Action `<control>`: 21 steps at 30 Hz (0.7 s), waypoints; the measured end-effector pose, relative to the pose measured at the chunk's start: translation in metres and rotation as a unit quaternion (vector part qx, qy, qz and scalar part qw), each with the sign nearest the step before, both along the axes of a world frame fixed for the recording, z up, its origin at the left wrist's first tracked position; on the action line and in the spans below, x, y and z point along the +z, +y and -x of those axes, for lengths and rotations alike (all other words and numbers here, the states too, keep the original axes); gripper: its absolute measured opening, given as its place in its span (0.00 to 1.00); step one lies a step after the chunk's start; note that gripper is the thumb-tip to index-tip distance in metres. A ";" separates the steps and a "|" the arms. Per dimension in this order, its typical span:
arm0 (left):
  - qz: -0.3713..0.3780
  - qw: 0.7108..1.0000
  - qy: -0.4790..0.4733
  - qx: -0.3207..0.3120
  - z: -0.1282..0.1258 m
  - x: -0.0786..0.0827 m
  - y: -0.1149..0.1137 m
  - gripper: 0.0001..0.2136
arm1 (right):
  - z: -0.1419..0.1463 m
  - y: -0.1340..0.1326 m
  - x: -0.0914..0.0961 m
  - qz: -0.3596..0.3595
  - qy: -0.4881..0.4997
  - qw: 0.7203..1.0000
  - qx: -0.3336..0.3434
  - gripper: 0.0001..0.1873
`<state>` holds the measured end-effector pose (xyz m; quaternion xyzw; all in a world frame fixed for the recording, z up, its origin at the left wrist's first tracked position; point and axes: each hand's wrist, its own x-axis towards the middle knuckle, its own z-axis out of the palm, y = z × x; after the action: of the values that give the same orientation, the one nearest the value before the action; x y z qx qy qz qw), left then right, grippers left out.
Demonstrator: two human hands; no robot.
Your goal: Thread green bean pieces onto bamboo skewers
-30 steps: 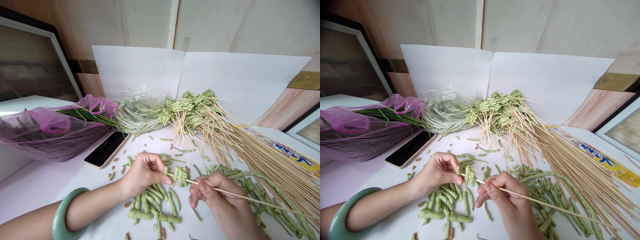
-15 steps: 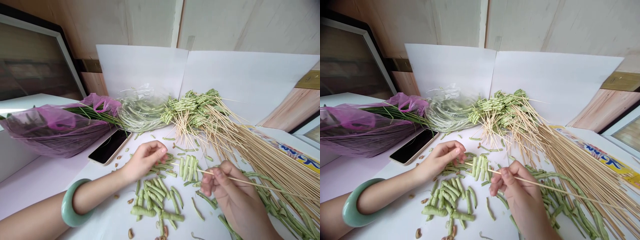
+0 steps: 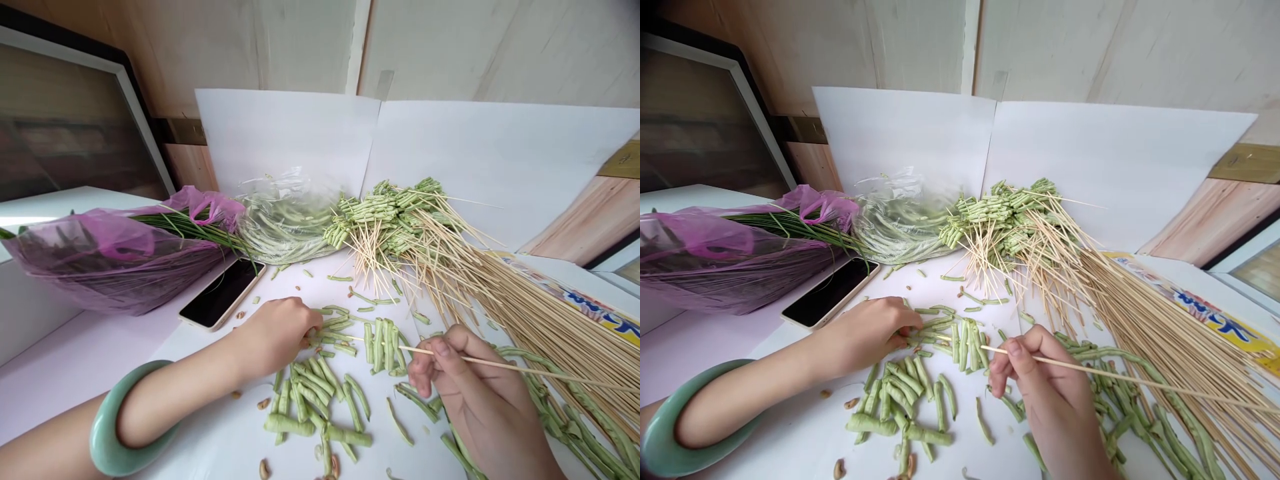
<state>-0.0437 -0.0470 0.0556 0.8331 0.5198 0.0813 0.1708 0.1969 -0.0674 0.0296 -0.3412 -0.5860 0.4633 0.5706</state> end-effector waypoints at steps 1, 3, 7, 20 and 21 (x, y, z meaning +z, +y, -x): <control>0.001 1.000 0.010 -0.001 0.000 0.001 0.000 0.10 | 0.000 0.000 -0.001 0.000 0.004 1.000 0.002 0.13; -0.009 1.000 0.018 0.000 0.002 0.005 0.001 0.12 | -0.001 0.001 -0.001 -0.003 0.008 1.000 0.004 0.13; -0.062 0.987 -0.147 0.020 0.005 0.010 0.004 0.11 | -0.001 -0.001 0.002 -0.019 -0.003 1.000 -0.007 0.13; 0.295 0.729 -0.615 0.056 -0.016 -0.014 -0.001 0.14 | -0.007 -0.026 -0.001 -0.116 -0.104 0.986 -0.053 0.09; 0.292 0.729 -0.617 0.051 -0.016 -0.014 -0.001 0.14 | -0.006 -0.027 -0.001 -0.119 -0.105 0.985 -0.063 0.09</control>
<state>-0.0278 -0.0482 0.0412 0.4807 0.3392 0.4304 0.6846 0.2034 -0.0943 0.0289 -0.3543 -0.6704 0.3151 0.5707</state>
